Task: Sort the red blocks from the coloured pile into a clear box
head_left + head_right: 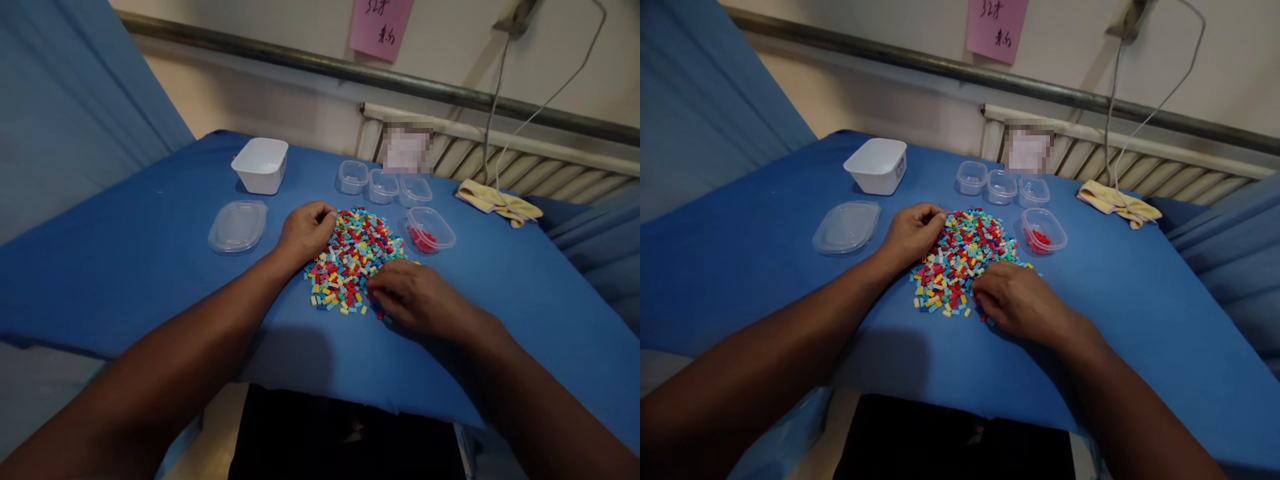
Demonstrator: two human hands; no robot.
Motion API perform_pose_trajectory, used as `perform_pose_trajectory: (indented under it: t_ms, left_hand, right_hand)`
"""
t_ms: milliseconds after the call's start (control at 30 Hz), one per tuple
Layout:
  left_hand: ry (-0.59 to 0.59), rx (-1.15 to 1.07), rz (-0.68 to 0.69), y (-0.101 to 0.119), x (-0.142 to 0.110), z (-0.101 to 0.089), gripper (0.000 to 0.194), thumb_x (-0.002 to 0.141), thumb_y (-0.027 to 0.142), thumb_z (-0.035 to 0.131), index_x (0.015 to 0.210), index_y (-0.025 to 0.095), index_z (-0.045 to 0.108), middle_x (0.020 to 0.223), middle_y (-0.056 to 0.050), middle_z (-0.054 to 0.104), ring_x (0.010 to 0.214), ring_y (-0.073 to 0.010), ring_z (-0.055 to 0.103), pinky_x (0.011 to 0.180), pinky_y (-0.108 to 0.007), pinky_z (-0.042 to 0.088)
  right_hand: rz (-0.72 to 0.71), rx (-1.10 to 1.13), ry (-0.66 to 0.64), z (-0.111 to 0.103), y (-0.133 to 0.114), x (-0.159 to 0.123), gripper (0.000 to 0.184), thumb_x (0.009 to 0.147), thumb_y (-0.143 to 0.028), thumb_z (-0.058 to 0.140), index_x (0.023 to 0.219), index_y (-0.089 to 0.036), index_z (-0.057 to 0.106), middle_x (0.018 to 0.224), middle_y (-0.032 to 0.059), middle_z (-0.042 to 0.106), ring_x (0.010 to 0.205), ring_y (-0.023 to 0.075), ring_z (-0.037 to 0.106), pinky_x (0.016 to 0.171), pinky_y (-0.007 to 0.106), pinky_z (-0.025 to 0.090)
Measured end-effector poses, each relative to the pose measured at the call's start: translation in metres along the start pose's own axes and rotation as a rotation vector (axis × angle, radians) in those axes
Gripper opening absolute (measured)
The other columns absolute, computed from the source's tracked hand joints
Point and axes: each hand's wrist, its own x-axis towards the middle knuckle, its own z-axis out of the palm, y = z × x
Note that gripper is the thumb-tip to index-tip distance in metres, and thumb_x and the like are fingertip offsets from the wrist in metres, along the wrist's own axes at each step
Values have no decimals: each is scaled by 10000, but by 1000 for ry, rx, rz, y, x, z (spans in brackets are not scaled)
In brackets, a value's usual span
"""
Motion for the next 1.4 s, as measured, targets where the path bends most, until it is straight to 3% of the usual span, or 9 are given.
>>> perform_pose_trajectory:
  t_ms: [133,367,633,1400]
  left_hand:
    - [10,-2,18,0,-1,0,249,972,383,619,965,208,797,890,-44,761,852,-215,690,689,-296,504]
    - [-10,6,15,1,-2,1,242,979,367,613,955,207,793,857,-34,750,812,-207,672,660,-297,469]
    - [5,23,27,-2,-1,3,245,971,365,615,948,205,800,828,-24,740,783,-200,657,654,-301,446]
    - [0,14,8,-1,-1,5,263,978,383,612,952,192,790,814,-32,730,776,-200,653,641,-294,459]
  right_hand:
    - [46,-47,-91,1,-6,2,140,1065,-197,623,1069,-211,762,960,78,736,899,231,674,801,362,527]
    - [115,0,-130,-2,-9,-1,102,1037,-172,655,1050,-211,747,993,68,746,912,226,684,826,368,533]
    - [68,-54,-236,-5,-19,10,167,1030,-90,621,1017,-180,761,967,73,740,918,218,676,820,351,504]
    - [91,107,-248,-7,-19,10,135,976,-87,633,985,-199,709,944,38,739,862,195,643,783,327,462]
